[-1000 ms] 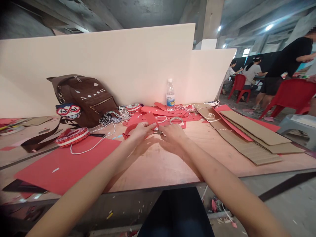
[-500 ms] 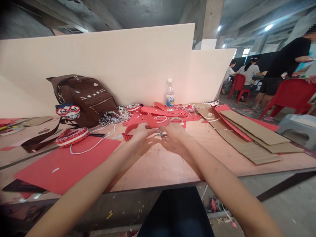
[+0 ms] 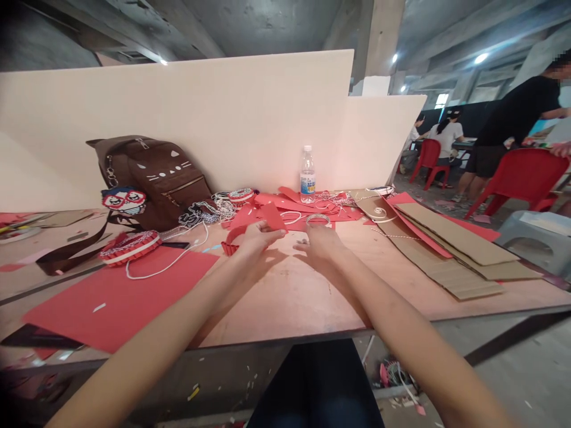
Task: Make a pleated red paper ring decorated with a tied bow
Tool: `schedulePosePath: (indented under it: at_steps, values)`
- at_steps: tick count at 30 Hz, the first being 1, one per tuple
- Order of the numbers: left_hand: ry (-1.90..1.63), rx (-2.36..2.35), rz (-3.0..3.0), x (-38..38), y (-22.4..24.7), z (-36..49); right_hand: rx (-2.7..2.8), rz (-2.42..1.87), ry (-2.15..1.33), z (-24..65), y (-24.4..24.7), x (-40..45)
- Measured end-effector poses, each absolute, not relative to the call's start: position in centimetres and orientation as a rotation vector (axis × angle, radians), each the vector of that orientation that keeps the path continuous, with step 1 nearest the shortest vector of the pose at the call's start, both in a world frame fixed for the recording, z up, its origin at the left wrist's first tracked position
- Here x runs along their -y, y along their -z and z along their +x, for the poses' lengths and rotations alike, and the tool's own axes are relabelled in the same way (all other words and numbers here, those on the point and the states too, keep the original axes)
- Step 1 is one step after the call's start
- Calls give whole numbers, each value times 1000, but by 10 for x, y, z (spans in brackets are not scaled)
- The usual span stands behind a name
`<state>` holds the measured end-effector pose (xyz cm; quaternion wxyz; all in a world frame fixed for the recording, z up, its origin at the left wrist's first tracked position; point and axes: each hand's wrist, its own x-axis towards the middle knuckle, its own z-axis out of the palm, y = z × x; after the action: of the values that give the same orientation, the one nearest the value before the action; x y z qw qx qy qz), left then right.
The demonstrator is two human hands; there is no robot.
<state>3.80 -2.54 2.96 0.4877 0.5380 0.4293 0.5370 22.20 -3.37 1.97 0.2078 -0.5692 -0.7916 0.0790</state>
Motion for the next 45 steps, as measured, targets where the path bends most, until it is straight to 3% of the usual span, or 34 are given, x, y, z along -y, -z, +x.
schedulePosePath:
  at_steps: [4, 11, 23, 31, 39, 45]
  values:
    - [-1272, -1008, 1365, 33, -33, 42, 1986, -1251, -655, 211, -18, 37]
    - [-1209, -963, 1414, 29, -40, 38, 1554, -1068, -1163, 202, -17, 38]
    - [-1117, -774, 1207, 23, -26, 41, 1141, -780, -1578, 208, -15, 31]
    - [-1230, -884, 1272, 14, -22, 39, 1319, -873, -1489, 206, -19, 37]
    - [-1378, -987, 1670, 28, -35, 37, 1503, -1026, -1071, 202, -22, 39]
    - [-1227, -1040, 2135, 33, -34, 38, 1566, -1038, -854, 202, -17, 37]
